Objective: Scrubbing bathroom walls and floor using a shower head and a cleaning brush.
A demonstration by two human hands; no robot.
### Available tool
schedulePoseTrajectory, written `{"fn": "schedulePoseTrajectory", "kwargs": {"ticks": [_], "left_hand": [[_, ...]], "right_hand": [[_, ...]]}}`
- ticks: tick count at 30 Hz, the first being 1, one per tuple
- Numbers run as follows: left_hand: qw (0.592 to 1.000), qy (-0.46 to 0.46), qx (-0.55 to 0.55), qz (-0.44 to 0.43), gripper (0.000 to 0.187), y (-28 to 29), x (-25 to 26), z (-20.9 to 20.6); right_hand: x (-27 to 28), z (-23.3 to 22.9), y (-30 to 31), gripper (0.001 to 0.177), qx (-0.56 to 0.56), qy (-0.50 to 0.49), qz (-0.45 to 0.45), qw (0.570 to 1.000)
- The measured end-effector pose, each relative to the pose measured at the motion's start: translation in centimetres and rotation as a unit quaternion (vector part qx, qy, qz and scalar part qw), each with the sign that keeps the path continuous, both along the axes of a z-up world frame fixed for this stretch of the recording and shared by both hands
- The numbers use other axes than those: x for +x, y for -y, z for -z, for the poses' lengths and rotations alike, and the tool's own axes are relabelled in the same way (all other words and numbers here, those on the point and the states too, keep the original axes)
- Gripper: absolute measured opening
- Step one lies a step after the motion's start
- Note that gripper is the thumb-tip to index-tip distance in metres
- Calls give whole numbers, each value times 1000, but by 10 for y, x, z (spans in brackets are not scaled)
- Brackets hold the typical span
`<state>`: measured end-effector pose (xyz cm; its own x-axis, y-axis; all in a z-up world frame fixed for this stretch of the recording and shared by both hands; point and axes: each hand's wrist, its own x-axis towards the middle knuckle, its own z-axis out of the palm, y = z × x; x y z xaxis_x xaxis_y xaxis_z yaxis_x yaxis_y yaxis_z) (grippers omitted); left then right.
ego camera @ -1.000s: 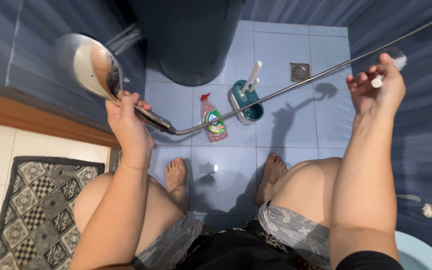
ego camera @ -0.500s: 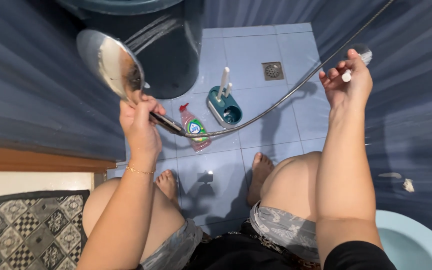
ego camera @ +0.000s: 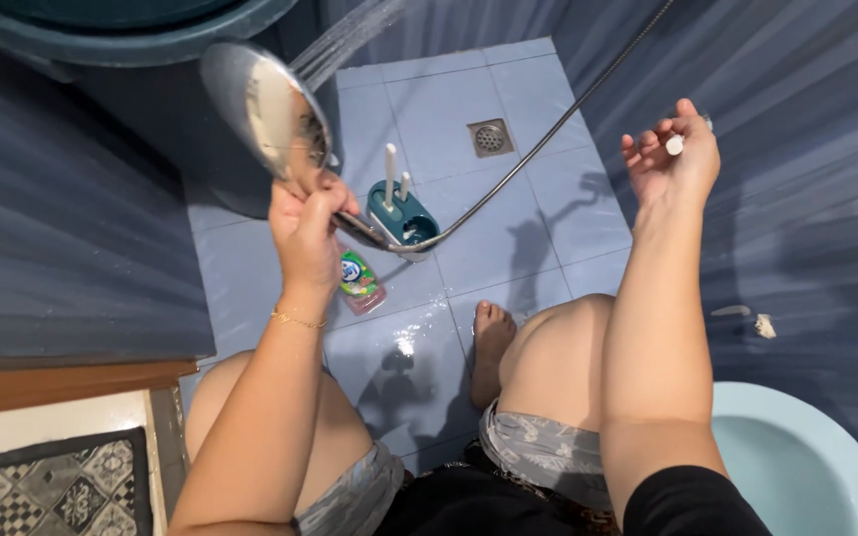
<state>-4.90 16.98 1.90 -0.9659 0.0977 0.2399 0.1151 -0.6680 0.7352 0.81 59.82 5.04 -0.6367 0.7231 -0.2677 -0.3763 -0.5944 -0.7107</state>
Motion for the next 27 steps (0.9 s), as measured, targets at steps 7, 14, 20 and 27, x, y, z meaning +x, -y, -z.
{"fn": "schedulePoseTrajectory", "kwargs": {"ticks": [7, 14, 20, 27], "left_hand": [[1000, 9, -12, 21, 17, -37, -2, -2], [998, 30, -17, -61, 17, -42, -8, 4], [988, 50, -57, -134, 14, -28, -8, -3], [989, 39, -60, -131, 17, -16, -3, -11]], "right_hand": [[7, -1, -8, 44, -3, 0, 36, 999], [11, -4, -9, 42, -5, 1, 44, 999], [11, -4, -8, 42, 2, 0, 46, 999], [5, -5, 0, 47, 0, 0, 37, 999]]}}
